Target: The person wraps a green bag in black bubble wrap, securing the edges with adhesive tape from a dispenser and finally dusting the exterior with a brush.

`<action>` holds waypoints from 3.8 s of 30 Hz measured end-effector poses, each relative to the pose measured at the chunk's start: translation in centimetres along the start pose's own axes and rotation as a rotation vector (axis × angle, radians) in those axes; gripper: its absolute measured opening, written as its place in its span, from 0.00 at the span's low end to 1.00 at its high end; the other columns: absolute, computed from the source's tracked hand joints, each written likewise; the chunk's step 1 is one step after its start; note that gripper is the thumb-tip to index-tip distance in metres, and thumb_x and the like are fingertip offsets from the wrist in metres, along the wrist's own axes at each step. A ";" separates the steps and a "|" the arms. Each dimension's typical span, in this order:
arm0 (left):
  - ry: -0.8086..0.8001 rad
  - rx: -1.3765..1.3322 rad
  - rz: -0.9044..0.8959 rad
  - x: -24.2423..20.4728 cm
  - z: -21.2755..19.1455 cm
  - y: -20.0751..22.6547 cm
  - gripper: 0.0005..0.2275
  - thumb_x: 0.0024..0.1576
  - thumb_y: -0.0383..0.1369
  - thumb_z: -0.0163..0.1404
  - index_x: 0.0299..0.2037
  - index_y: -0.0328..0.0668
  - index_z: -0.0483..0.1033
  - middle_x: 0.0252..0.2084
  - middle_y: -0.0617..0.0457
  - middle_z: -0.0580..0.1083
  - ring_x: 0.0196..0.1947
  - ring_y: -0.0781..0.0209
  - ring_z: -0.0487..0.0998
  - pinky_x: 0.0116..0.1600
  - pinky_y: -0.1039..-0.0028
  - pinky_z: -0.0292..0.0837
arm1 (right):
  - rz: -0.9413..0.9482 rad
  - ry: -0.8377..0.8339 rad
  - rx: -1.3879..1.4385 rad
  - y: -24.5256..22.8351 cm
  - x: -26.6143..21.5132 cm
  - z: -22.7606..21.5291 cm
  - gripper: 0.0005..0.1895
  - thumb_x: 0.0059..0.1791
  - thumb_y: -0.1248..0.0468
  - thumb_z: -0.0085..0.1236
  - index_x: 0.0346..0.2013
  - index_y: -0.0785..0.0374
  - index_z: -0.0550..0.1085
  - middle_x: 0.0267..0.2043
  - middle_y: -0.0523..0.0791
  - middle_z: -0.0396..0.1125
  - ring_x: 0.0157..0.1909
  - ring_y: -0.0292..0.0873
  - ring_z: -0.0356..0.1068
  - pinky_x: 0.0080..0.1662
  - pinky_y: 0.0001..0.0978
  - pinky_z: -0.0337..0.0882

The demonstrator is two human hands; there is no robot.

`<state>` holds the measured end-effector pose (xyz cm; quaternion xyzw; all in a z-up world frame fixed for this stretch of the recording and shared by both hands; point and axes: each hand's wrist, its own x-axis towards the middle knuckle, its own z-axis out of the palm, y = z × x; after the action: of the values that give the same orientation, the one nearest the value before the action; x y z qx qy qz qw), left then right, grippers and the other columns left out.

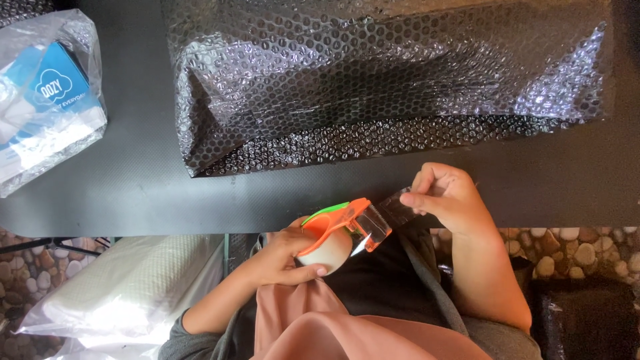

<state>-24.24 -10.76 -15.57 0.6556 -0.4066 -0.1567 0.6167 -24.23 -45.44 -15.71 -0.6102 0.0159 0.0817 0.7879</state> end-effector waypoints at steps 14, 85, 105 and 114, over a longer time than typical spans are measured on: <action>-0.067 -0.021 0.071 0.0 0.1 -0.7 0.11 0.56 0.37 0.62 0.30 0.39 0.77 0.25 0.50 0.75 0.24 0.46 0.77 0.58 0.39 0.65 | 0.131 -0.002 -0.026 4.1 0.8 0.7 0.19 0.39 0.69 0.76 0.18 0.66 0.68 0.17 0.47 0.67 0.16 0.35 0.65 0.21 0.22 0.64; 0.162 0.604 0.246 2.0 2.8 -3.0 0.14 0.59 0.41 0.56 0.30 0.40 0.72 0.26 0.51 0.67 0.28 0.47 0.73 0.56 0.40 0.63 | -0.661 0.269 -1.059 -4.7 -0.8 8.3 0.07 0.46 0.69 0.68 0.29 0.57 0.75 0.38 0.38 0.77 0.38 0.41 0.78 0.41 0.31 0.77; 0.217 0.293 0.145 2.6 2.5 -0.6 0.20 0.53 0.46 0.63 0.22 0.43 0.69 0.18 0.51 0.66 0.18 0.46 0.71 0.49 0.49 0.71 | -0.272 0.067 -0.368 -7.7 -2.8 4.7 0.10 0.40 0.73 0.71 0.23 0.67 0.74 0.24 0.47 0.76 0.23 0.32 0.71 0.29 0.25 0.76; 0.197 0.208 0.142 2.8 2.7 -1.6 0.18 0.52 0.47 0.65 0.23 0.45 0.72 0.18 0.53 0.70 0.18 0.49 0.73 0.48 0.55 0.72 | -0.158 0.049 -0.119 -3.9 -0.7 -0.5 0.11 0.44 0.74 0.67 0.24 0.70 0.71 0.27 0.53 0.73 0.25 0.40 0.72 0.28 0.25 0.73</action>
<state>-23.87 -14.73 -16.76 0.6978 -0.4037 -0.0047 0.5917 -24.33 -46.92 -12.03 -0.6569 -0.0178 0.0053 0.7538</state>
